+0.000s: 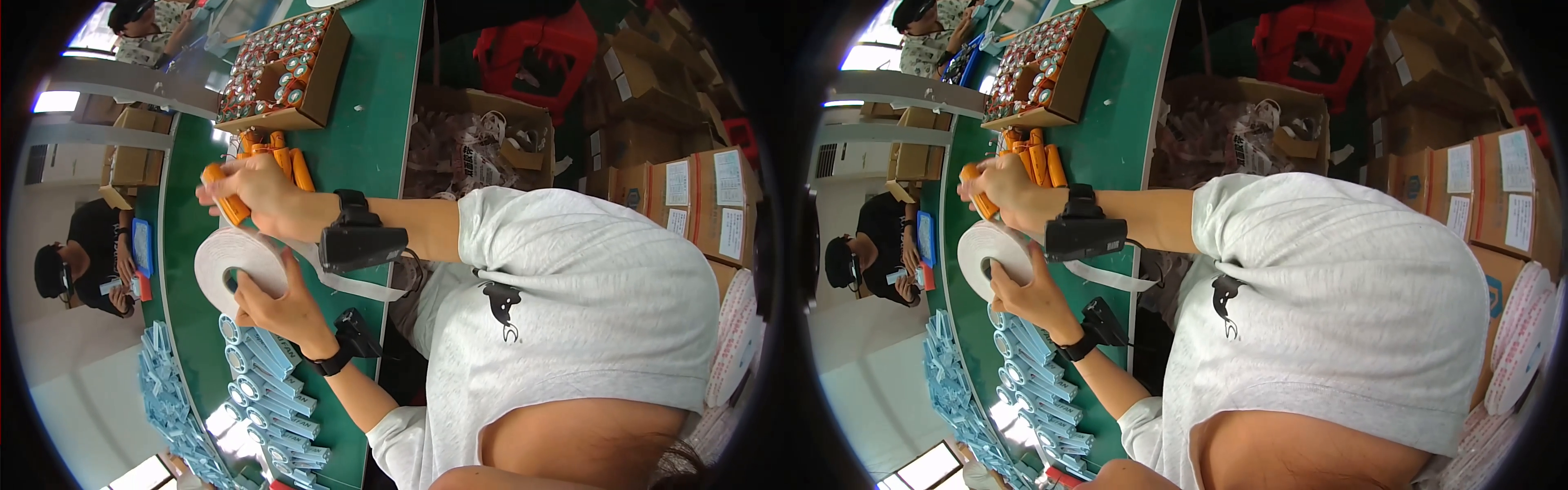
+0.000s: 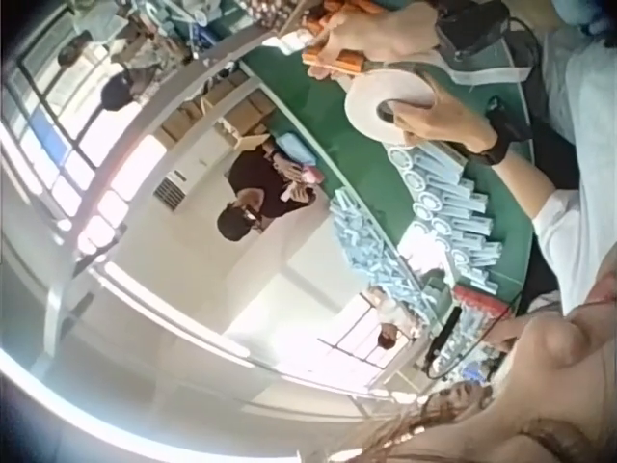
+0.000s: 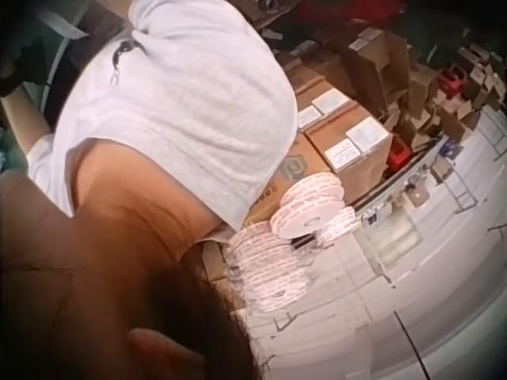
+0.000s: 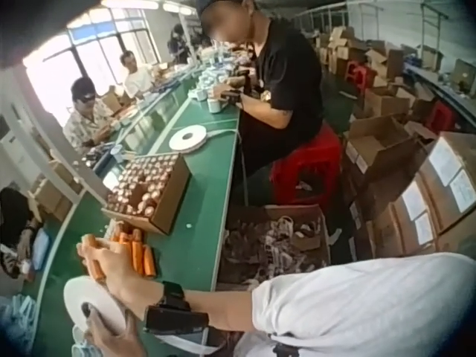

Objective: The person applies double-sided tape to batteries and inserts them into fan housings. They pull tape from a roll, press a battery onto it, and tear the tape before placing the battery into a housing and setting the assembly aside.

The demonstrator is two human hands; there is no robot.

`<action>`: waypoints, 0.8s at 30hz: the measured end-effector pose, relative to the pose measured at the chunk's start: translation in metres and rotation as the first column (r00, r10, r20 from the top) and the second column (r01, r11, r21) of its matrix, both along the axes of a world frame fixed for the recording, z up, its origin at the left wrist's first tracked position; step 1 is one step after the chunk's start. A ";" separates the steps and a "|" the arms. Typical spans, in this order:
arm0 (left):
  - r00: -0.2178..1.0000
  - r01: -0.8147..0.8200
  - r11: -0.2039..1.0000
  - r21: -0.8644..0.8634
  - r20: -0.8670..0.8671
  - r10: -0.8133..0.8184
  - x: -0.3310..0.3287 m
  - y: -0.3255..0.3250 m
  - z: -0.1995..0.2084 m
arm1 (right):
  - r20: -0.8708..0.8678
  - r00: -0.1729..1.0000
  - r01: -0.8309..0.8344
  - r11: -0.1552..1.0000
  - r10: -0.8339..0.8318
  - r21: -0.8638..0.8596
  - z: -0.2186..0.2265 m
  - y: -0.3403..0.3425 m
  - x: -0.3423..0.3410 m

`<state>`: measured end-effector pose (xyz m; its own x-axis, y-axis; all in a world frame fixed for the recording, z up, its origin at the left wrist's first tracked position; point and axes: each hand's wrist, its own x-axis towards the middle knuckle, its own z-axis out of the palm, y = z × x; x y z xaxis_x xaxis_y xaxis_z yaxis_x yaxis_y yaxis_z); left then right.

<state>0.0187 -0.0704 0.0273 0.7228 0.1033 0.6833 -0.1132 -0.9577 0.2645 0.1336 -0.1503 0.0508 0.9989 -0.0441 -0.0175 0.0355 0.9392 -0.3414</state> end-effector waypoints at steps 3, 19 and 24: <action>0.951 0.263 0.957 0.119 -0.199 -0.236 -0.026 -0.020 0.000 | 0.076 0.896 0.423 0.894 -0.437 0.151 0.023 -0.051 0.043; 0.356 0.319 0.945 -0.066 -0.916 -0.184 0.024 0.102 0.079 | 0.597 0.659 0.082 0.746 0.458 -0.661 -0.022 -0.095 -0.026; 0.478 0.118 0.993 -0.024 -0.875 -0.078 -0.008 0.098 0.039 | 0.414 0.768 0.174 0.462 0.489 -0.870 -0.015 -0.081 -0.053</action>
<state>0.0103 0.0274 0.0665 0.9524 -0.0169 -0.3045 0.0627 -0.9663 0.2498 0.0801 -0.2317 0.0357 0.7700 0.4552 0.4471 0.4016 0.1987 -0.8940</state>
